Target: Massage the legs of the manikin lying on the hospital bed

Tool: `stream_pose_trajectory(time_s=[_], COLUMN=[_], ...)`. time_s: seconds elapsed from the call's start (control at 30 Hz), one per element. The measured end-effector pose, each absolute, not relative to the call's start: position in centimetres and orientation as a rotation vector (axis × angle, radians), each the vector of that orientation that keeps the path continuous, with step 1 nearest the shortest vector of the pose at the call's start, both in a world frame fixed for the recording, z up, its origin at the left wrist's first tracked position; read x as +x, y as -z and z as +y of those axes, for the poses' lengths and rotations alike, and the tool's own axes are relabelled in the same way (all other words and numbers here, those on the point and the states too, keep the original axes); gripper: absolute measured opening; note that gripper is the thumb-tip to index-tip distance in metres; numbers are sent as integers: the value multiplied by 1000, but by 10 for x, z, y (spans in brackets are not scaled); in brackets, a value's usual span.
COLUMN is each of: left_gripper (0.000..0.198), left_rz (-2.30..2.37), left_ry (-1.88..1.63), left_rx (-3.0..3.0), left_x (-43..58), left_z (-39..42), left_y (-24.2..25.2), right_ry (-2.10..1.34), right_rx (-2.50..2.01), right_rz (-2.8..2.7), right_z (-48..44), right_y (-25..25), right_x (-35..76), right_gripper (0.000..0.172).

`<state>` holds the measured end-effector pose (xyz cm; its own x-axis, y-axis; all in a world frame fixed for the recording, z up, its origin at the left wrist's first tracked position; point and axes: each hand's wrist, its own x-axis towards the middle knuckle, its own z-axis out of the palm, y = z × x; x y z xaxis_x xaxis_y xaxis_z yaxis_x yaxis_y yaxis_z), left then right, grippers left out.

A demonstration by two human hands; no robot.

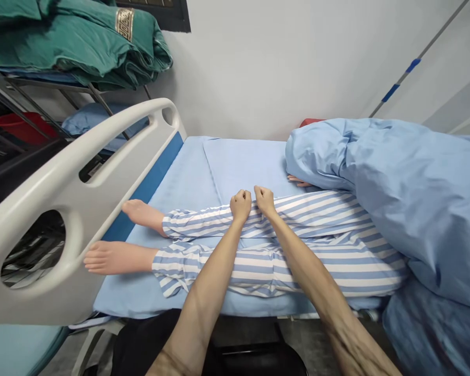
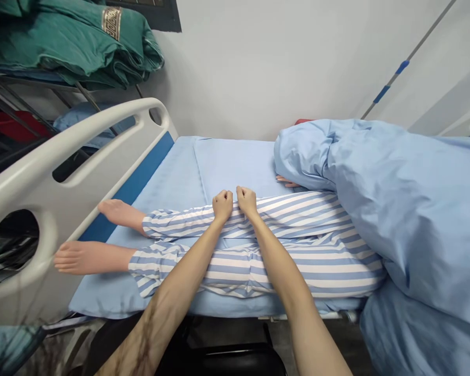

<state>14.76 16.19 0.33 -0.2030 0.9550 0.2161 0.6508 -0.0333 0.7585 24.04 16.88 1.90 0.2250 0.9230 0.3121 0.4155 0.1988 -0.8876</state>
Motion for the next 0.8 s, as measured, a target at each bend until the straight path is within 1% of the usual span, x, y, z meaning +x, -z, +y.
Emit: stream_pose_trajectory(time_s=[0.13,0.3,0.53,0.63,0.7,0.8], left_gripper=[31,33,35,35,35,32], left_rz=[1900,1822,1662,1586,1598,1723], left_ry=[-1071,-1110,-1435,-1494,-1459,-1237], left_rx=[1720,1737,1421,1371,1422,1628], left_x=[151,152,171,187,193,193], left_z=[161,162,170,175,177,176], left_y=[-5,-5,-24,-30,-27,-16], right_ry=[-650,-683,-739,-791,-819,-804], right_rx=[-1377,-1358,-1289,-1262,-1255,-1269], right_rz=[-1325,-1276,-1174,-1115,-1067,-998], right_z=[170,174,176,179,181,182], right_y=[-2,-2,-3,0,1,-1], right_x=[243,243,245,247,248,249], right_gripper=[43,45,43,40,39,39])
